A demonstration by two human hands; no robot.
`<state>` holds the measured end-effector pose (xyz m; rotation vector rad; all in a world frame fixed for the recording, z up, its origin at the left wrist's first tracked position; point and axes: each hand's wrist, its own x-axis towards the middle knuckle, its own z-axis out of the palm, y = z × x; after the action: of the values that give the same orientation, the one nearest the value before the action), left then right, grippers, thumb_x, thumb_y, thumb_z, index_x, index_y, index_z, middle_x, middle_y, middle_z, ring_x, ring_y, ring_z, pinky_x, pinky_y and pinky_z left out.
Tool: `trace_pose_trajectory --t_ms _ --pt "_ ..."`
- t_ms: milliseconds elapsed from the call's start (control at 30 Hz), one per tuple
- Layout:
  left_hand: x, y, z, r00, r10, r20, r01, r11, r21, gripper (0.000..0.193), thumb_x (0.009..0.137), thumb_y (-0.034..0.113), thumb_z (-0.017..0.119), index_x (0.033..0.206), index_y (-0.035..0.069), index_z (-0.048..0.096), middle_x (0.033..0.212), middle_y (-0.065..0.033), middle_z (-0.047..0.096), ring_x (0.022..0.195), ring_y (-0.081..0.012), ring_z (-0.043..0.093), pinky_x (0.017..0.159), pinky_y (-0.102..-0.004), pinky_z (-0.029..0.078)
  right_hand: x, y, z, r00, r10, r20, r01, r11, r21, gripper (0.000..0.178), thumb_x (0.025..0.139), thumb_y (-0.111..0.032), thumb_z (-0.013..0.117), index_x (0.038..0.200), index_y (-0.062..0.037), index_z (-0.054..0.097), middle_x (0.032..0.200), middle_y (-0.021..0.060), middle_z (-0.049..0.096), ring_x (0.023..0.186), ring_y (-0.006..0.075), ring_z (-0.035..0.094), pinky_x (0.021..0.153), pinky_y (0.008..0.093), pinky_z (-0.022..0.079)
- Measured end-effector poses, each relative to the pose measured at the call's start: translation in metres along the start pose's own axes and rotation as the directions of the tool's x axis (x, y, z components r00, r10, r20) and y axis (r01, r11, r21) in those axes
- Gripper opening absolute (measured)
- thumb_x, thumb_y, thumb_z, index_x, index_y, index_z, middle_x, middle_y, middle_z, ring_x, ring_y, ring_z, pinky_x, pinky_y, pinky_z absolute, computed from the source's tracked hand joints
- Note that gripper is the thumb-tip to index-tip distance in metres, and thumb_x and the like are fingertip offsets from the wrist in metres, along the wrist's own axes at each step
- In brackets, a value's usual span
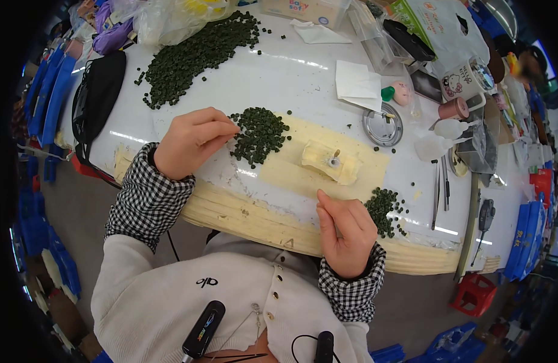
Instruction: Assembling small green plastic components onto a white toy base on a workbench.
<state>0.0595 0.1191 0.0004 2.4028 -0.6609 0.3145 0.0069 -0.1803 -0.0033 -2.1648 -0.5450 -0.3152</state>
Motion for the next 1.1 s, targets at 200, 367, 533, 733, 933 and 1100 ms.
trace_pose_trajectory --t_ms 200,367,533,733,933,1100 --pt "-0.004 0.003 -0.013 0.714 -0.643 0.278 0.319 -0.055 -0.946 0.02 0.092 0.007 0.061 0.109 -0.004 0.062 0.101 -0.0073 0.064 0.091 -0.0133 0.063 0.076 -0.0208 0.053 -0.01 0.002 -0.023 0.965 0.17 -0.201 -0.177 0.984 -0.018 0.021 0.082 0.007 0.063 0.102 0.0041 0.068 0.082 0.0132 0.066 0.071 0.0216 0.062 0.067 0.028 0.049" --pt "-0.016 0.012 0.002 0.678 -0.619 0.397 -0.039 -0.569 -0.821 0.024 0.095 0.003 0.049 0.118 -0.003 0.048 0.098 -0.0099 0.051 0.086 -0.0167 0.049 0.069 -0.0241 0.046 -0.018 0.017 -0.043 0.958 0.178 -0.225 -0.221 0.958 -0.181 0.012 0.08 0.004 0.068 0.091 0.0023 0.067 0.082 0.0113 0.063 0.074 0.0221 0.058 0.067 0.0296 0.046" --pt "-0.014 0.032 0.016 0.699 -0.532 0.478 -0.055 -0.706 -0.706 0.021 0.099 0.005 0.043 0.117 -0.002 0.052 0.097 -0.0074 0.049 0.081 -0.0136 0.044 0.062 -0.0227 0.04 -0.015 0.017 -0.04 0.985 0.101 -0.141 -0.139 0.946 -0.291 0.014 0.073 0.003 0.071 0.087 0.0002 0.067 0.081 0.0087 0.061 0.078 0.0253 0.055 0.068 0.0336 0.046" --pt "-0.017 0.049 0.025 0.748 -0.428 0.507 0.021 -0.749 -0.663 0.022 0.103 0.014 0.042 0.114 -0.001 0.054 0.091 -0.0036 0.048 0.077 -0.0101 0.042 0.058 -0.02 0.039 -0.006 0.02 -0.024 0.999 -0.03 -0.014 0.02 0.89 -0.456 0.017 0.071 0.0 0.072 0.086 -0.0026 0.066 0.079 0.0071 0.059 0.08 0.0267 0.055 0.07 0.0368 0.045" --pt "-0.019 0.063 0.031 0.708 -0.471 0.527 0.171 -0.61 -0.774 0.023 0.103 0.016 0.043 0.113 -0.001 0.054 0.093 -0.0029 0.052 0.075 -0.0074 0.043 0.058 -0.0169 0.04 -0.002 0.017 -0.019 0.998 -0.065 -0.011 0.052 0.887 -0.458 0.015 0.071 0.001 0.072 0.084 -0.0014 0.064 0.079 0.0069 0.06 0.077 0.0264 0.054 0.068 0.0362 0.045" --pt "-0.015 0.076 0.048 0.696 -0.4 0.596 0.301 -0.59 -0.749 0.025 0.101 0.019 0.048 0.117 0.0 0.055 0.093 -0.0024 0.058 0.076 -0.0062 0.046 0.059 -0.0155 0.04 0.0 -0.004 -0.012 0.991 0.109 -0.077 -0.115 0.989 -0.092 0.015 0.072 0.005 0.073 0.085 0.0007 0.066 0.078 0.0084 0.064 0.069 0.0216 0.058 0.06 0.0305 0.047"
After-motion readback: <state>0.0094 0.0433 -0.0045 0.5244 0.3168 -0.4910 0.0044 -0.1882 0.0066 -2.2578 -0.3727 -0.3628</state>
